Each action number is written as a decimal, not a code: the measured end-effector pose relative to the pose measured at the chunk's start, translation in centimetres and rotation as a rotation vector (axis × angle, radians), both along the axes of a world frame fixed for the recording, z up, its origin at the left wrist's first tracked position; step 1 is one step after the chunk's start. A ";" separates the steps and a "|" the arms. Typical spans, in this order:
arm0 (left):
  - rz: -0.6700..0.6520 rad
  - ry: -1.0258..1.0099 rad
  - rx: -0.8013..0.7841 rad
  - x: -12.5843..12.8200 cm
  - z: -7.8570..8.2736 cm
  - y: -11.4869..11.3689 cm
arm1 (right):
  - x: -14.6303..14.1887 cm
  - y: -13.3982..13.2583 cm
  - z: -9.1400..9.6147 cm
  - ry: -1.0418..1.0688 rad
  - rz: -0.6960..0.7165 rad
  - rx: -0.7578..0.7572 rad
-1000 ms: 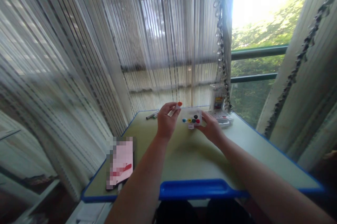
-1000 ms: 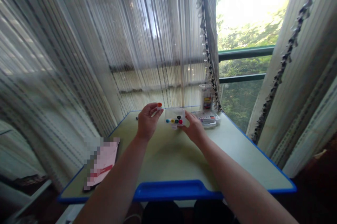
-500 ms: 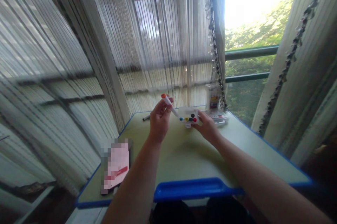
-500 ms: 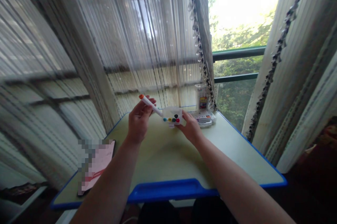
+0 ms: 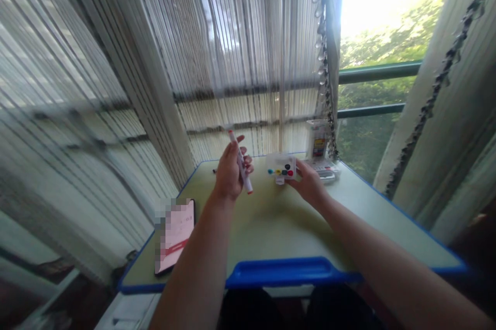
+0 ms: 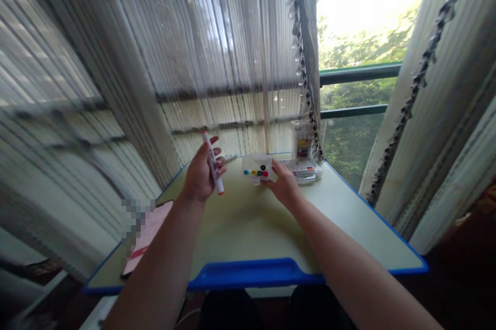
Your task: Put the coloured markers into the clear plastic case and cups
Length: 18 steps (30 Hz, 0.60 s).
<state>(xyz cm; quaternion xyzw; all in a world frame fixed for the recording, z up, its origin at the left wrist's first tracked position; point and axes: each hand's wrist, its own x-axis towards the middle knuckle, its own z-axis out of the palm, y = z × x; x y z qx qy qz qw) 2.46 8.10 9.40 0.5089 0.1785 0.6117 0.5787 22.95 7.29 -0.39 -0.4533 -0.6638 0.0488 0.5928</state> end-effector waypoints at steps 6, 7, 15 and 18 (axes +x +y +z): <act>-0.445 0.437 -0.226 -2.2 -0.4 0.9 | 0.3 0.0 -0.3 0.001 0.014 -0.002; -0.476 0.493 -0.220 -2.5 -0.6 1.1 | 0.4 0.1 -0.4 -0.004 0.013 -0.002; -0.495 0.640 -0.113 -3.9 -0.7 1.0 | 0.8 0.2 -0.7 -0.010 0.018 -0.024; -0.520 0.649 -0.084 -3.8 -0.9 0.6 | 0.8 0.1 -0.6 -0.026 0.016 -0.026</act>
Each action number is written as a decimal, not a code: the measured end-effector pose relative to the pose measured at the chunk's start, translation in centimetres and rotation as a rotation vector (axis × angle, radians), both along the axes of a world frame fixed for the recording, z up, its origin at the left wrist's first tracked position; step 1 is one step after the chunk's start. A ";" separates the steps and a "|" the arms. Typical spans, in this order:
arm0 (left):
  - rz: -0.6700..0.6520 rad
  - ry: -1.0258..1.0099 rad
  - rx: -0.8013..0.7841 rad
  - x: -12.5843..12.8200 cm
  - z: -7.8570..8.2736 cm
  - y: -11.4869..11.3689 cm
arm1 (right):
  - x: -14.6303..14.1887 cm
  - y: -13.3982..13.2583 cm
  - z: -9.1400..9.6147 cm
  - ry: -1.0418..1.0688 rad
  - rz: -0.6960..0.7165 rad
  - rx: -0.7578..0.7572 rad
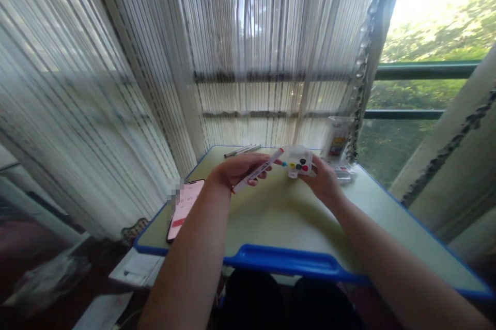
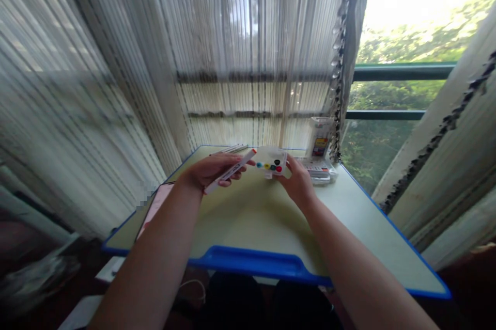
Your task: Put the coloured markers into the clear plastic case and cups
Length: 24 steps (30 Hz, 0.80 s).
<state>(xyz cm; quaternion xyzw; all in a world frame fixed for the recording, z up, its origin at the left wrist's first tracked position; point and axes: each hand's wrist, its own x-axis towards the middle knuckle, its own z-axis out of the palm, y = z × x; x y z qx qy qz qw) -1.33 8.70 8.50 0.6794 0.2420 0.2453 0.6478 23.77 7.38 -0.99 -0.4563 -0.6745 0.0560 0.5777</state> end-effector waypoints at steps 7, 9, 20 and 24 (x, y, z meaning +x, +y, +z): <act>-0.041 -0.108 0.101 0.4 -0.3 0.0 | -0.3 -0.1 0.3 -0.018 0.002 0.023; 0.006 -0.225 0.168 0.5 -0.2 0.0 | -0.5 -0.1 0.4 -0.020 -0.015 0.033; 0.210 -0.572 0.458 0.9 1.4 -2.2 | -0.9 0.1 0.1 -0.026 0.018 0.080; 0.287 -0.655 0.482 1.6 1.1 -1.8 | -1.0 0.0 0.3 -0.031 0.000 0.079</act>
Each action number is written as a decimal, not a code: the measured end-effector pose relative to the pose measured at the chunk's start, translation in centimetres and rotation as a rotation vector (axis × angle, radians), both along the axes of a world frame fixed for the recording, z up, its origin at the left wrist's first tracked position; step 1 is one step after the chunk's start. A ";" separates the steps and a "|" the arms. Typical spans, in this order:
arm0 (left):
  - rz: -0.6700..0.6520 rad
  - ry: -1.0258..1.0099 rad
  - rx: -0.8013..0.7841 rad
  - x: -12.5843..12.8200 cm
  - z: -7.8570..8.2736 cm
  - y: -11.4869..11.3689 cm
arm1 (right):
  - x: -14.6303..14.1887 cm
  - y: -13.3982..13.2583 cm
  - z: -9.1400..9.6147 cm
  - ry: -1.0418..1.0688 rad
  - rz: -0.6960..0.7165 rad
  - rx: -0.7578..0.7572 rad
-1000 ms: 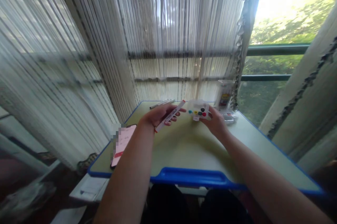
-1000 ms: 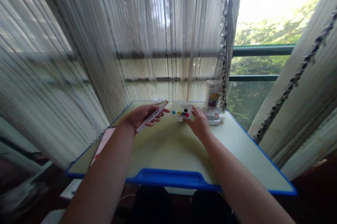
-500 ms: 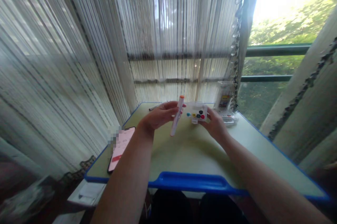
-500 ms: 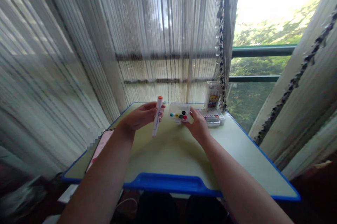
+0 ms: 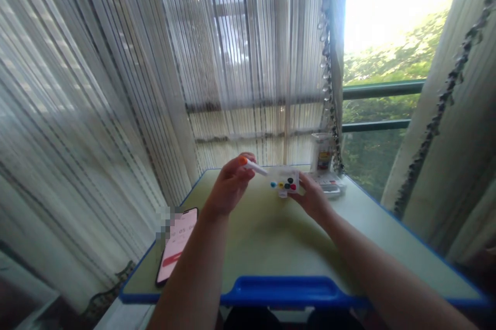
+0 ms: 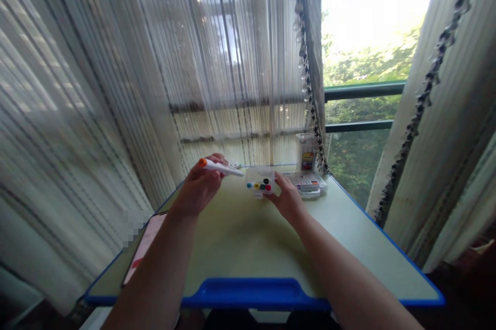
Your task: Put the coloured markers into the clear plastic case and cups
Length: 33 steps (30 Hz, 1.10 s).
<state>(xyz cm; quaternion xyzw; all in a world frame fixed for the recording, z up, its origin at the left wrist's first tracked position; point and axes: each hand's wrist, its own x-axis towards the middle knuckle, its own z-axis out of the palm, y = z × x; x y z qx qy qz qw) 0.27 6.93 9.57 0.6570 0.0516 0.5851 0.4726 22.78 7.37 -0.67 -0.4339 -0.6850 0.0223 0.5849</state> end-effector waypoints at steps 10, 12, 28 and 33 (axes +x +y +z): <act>0.208 0.077 0.151 2.9 -0.9 -0.6 | 0.0 -0.1 0.3 -0.032 -0.051 0.016; 0.278 0.104 0.239 3.3 -1.4 -0.5 | 0.1 0.0 0.3 -0.040 -0.056 0.017; 0.864 0.116 0.715 4.2 -2.6 -1.9 | 0.1 0.2 0.2 0.006 -0.043 -0.009; 0.947 0.258 0.764 4.4 -3.0 -1.6 | 0.1 -0.2 0.5 -0.029 -0.056 0.005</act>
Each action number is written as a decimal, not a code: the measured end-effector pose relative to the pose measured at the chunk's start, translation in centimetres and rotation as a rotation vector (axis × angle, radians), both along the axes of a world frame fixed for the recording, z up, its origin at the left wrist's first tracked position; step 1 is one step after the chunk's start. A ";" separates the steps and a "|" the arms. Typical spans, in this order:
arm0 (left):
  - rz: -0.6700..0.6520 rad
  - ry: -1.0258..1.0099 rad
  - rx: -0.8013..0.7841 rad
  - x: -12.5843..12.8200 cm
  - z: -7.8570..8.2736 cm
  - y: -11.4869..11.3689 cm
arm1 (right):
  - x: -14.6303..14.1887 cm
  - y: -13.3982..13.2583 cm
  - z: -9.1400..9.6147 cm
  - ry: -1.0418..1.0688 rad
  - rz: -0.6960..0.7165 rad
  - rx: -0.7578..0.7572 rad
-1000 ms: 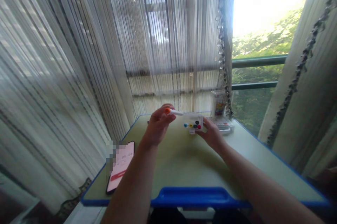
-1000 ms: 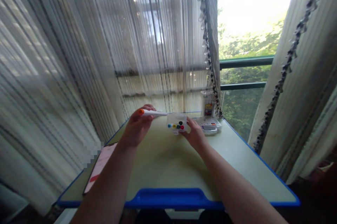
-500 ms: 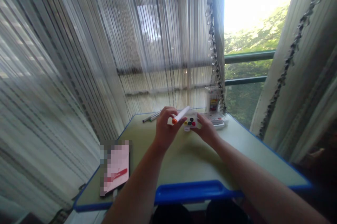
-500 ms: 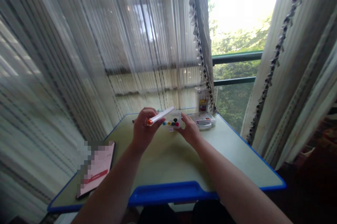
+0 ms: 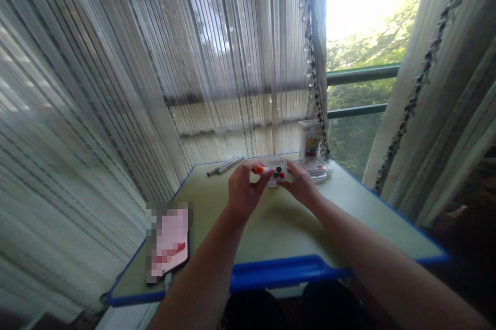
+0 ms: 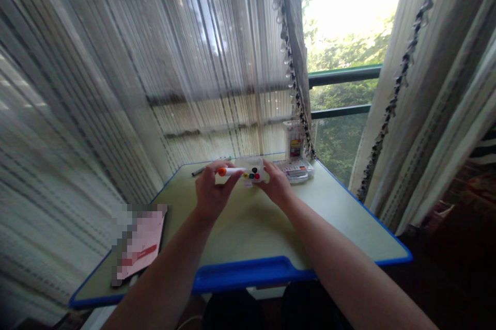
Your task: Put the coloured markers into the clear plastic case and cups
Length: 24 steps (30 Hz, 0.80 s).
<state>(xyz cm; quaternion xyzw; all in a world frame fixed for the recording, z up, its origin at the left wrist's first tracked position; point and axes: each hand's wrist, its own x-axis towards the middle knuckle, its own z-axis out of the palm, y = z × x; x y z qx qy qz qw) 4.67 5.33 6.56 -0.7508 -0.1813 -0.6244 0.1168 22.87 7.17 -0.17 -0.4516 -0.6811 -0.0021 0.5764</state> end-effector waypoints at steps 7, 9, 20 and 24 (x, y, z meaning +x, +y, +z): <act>0.070 0.149 -0.116 0.6 -1.6 1.5 | -0.1 -0.5 0.4 -0.079 -0.015 0.035; 0.096 0.199 -0.144 0.7 -1.9 1.8 | -0.1 -0.5 0.3 -0.091 -0.023 0.037; 0.146 0.364 -0.208 0.9 -2.0 1.7 | 0.1 -0.2 0.2 -0.109 -0.032 0.034; 0.122 0.418 -0.168 0.7 -1.6 1.6 | 0.2 -0.1 0.1 -0.107 -0.013 0.040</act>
